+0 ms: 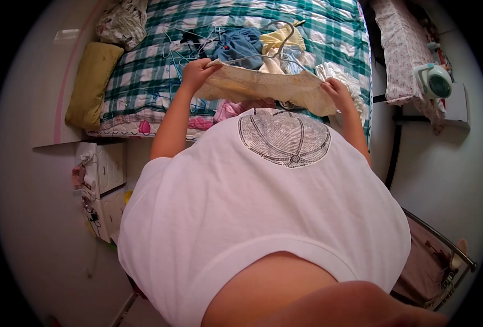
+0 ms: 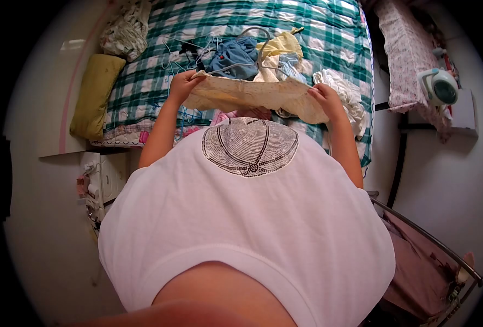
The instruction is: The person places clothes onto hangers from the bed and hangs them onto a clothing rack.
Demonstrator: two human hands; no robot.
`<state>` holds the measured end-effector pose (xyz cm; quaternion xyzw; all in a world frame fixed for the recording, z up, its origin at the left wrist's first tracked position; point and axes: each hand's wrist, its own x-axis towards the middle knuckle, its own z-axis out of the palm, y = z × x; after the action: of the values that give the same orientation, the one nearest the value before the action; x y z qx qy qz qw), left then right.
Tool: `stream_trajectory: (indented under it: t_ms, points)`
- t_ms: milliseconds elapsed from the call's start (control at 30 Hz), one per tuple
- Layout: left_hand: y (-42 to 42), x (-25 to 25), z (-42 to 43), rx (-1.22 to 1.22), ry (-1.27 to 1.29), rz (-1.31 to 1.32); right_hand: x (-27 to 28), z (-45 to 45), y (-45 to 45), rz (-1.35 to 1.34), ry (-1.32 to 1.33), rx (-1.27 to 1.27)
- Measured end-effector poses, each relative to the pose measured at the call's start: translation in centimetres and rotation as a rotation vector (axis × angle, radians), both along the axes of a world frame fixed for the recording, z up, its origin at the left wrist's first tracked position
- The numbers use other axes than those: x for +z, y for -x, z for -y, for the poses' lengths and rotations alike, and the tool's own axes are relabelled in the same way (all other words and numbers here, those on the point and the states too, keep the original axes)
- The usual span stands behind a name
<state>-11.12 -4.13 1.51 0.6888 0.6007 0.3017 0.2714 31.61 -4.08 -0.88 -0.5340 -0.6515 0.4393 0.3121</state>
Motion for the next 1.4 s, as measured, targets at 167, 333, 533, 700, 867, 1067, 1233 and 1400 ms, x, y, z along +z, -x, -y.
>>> stream_trajectory:
  t_ms: [167,333,533,700,867,1067,1233,1400]
  points:
    - [-0.9,1.6,0.5,-0.060,-0.049,-0.032,0.8,0.2,0.4,-0.006,-0.084,-0.063]
    - [-1.8,2.4,0.6,-0.138,0.019,-0.117,2.5,0.2,1.2,-0.007,-0.128,-0.039]
    - [-1.0,0.7,0.7,-0.122,0.077,0.083,1.8,-0.2,0.3,-0.028,-0.103,-0.091]
    - [-0.7,0.5,0.5,-0.098,0.131,0.077,-0.7,-1.5,-0.2,0.285,-0.699,-0.323]
    - [-2.4,-4.9,-3.6,-0.042,0.264,0.402,-4.7,-4.3,2.8,-0.084,-0.065,-0.446]
    - [-9.1,-5.1,-6.0,-0.029,0.305,0.129,-2.3,-2.7,13.7,-0.386,0.596,0.043]
    - [-13.2,-11.0,-6.6,-0.110,0.432,0.518,-1.9,-2.8,17.6,-0.467,0.554,-0.101]
    - [-14.3,-3.7,-3.5,-0.084,0.593,0.652,-4.1,-5.3,17.2,-0.378,0.440,-0.266]
